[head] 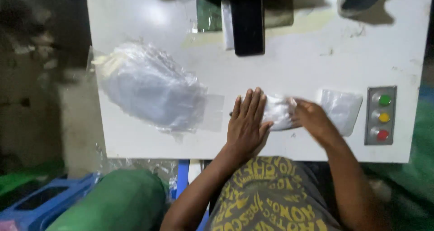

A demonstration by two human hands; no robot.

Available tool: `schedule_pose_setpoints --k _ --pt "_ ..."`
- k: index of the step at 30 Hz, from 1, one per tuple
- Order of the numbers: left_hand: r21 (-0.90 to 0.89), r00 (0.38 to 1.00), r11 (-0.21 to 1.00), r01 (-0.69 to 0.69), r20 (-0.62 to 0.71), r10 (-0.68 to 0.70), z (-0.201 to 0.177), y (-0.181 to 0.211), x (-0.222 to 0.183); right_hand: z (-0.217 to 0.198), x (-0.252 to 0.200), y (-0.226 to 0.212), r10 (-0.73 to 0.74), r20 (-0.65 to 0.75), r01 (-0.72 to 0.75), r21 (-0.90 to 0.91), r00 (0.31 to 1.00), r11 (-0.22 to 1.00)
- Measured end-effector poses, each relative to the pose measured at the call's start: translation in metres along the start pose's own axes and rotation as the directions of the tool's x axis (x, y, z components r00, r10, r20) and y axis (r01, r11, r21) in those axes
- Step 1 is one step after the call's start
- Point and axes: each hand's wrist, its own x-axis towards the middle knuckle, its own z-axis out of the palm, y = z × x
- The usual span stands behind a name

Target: Folding plastic bags and packing them into a larger plastic sleeve

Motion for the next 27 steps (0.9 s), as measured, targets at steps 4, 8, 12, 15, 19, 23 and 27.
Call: schedule_pose_setpoints --k 4,8,12,15,19,23,27 --pt "-0.007 0.998 1.000 0.022 -0.057 -0.022 0.007 -0.001 0.002 -0.020 -0.026 -0.014 -0.506 -0.241 0.421 -0.329 0.828 0.845" --pt "-0.020 0.999 1.000 0.024 -0.021 -0.025 -0.002 0.012 0.011 0.027 -0.024 0.006 -0.882 0.164 0.590 -0.793 0.442 0.148" --pt "-0.018 0.998 0.999 0.032 -0.047 -0.033 0.005 0.004 0.007 0.037 -0.017 0.030 -0.714 0.285 0.463 -0.884 0.640 0.062" --pt "0.008 0.997 0.998 0.057 -0.051 -0.056 -0.001 0.011 -0.006 0.029 -0.021 0.034 -0.642 0.234 0.315 -0.949 0.730 0.012" --pt "0.043 0.992 0.999 -0.005 -0.125 0.011 0.011 -0.009 0.025 0.011 -0.001 -0.004 -0.711 0.075 0.166 -0.984 0.699 0.060" --pt "0.209 0.989 0.975 0.080 -0.138 -0.051 0.015 -0.002 0.004 0.020 -0.019 0.014 -0.873 0.044 0.244 -0.966 0.485 0.087" --pt "0.232 0.971 0.958 0.167 0.128 -0.201 -0.005 0.004 0.013 0.028 -0.014 0.029 -0.851 0.121 0.352 -0.933 0.511 0.079"
